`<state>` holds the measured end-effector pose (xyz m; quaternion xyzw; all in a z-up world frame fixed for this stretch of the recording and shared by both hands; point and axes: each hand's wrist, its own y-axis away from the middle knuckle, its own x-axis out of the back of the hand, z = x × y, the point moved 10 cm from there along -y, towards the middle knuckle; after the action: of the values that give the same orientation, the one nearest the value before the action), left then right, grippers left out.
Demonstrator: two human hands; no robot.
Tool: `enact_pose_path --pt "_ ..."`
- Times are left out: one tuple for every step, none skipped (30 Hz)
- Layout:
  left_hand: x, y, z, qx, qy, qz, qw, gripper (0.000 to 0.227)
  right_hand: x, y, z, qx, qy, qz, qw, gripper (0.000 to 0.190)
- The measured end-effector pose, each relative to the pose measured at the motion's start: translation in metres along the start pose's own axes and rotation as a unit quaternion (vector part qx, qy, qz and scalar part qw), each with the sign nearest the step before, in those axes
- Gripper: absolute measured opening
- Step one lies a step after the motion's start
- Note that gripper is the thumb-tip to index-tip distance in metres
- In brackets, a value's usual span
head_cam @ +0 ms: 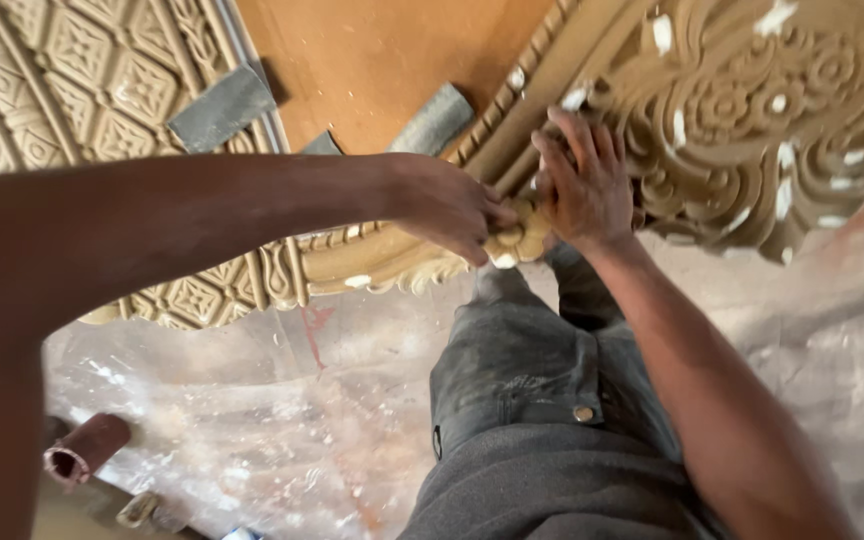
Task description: The person sands the intricate carvings of a large wooden headboard by hand using small pieces of sandpaper, moving across different sections of the ornate floral and geometric patterns.
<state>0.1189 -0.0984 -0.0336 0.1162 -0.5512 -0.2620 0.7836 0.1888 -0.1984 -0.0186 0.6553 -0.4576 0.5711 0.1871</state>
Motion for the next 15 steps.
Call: enact_pose_path --pt "0.009 0.006 0.004 0.009 -0.053 0.093 0.994 0.030 0.001 0.000 -0.001 0.006 0.002 0.007 1.000 0.026" --pt "0.021 0.013 0.005 0.020 -0.108 0.190 0.976 0.039 0.004 0.001 0.001 0.016 0.010 0.013 1.000 0.025" --pt "0.013 0.014 0.013 0.014 -0.108 0.194 0.975 0.039 0.004 0.003 0.003 0.011 0.015 0.008 1.000 0.025" --pt "0.006 0.020 0.018 0.079 -0.088 0.204 0.972 0.042 0.000 0.001 0.004 -0.001 0.000 -0.005 1.000 0.027" --pt "0.001 0.027 0.020 0.144 -0.067 0.212 0.964 0.045 -0.003 -0.001 0.005 -0.013 -0.015 -0.017 1.000 0.028" --pt "-0.003 0.026 0.030 0.144 -0.065 0.213 0.964 0.045 -0.004 -0.001 0.004 -0.012 -0.015 -0.020 1.000 0.028" --pt "-0.009 0.026 0.034 0.156 -0.020 0.212 0.965 0.041 -0.005 -0.002 0.004 -0.014 -0.009 -0.023 1.000 0.028" --pt "-0.013 0.026 0.036 0.168 0.024 0.210 0.963 0.038 -0.006 -0.002 0.005 -0.014 -0.004 -0.026 1.000 0.028" --pt "-0.014 0.029 0.040 0.169 0.026 0.212 0.962 0.038 -0.005 0.000 0.004 -0.013 -0.004 -0.029 1.000 0.028" --pt "-0.012 0.036 0.041 0.170 0.019 0.226 0.959 0.041 -0.002 -0.001 0.002 -0.005 -0.006 -0.017 1.000 0.029" --pt "-0.008 0.042 0.040 0.171 0.011 0.240 0.956 0.045 0.000 -0.003 0.001 0.003 -0.007 -0.005 1.000 0.029" --pt "-0.006 0.042 0.033 0.171 0.009 0.239 0.956 0.045 0.001 -0.004 0.002 0.003 -0.007 -0.003 1.000 0.029" --pt "-0.007 0.035 0.026 0.152 -0.019 0.214 0.965 0.047 -0.001 -0.005 0.004 0.001 0.001 -0.010 1.000 0.028" --pt "-0.009 0.029 0.023 0.131 -0.044 0.188 0.972 0.049 -0.004 -0.003 0.004 -0.003 0.006 -0.019 1.000 0.028" --pt "-0.009 0.028 0.019 0.130 -0.043 0.187 0.973 0.049 -0.006 0.000 0.004 -0.004 0.004 -0.019 1.000 0.028"
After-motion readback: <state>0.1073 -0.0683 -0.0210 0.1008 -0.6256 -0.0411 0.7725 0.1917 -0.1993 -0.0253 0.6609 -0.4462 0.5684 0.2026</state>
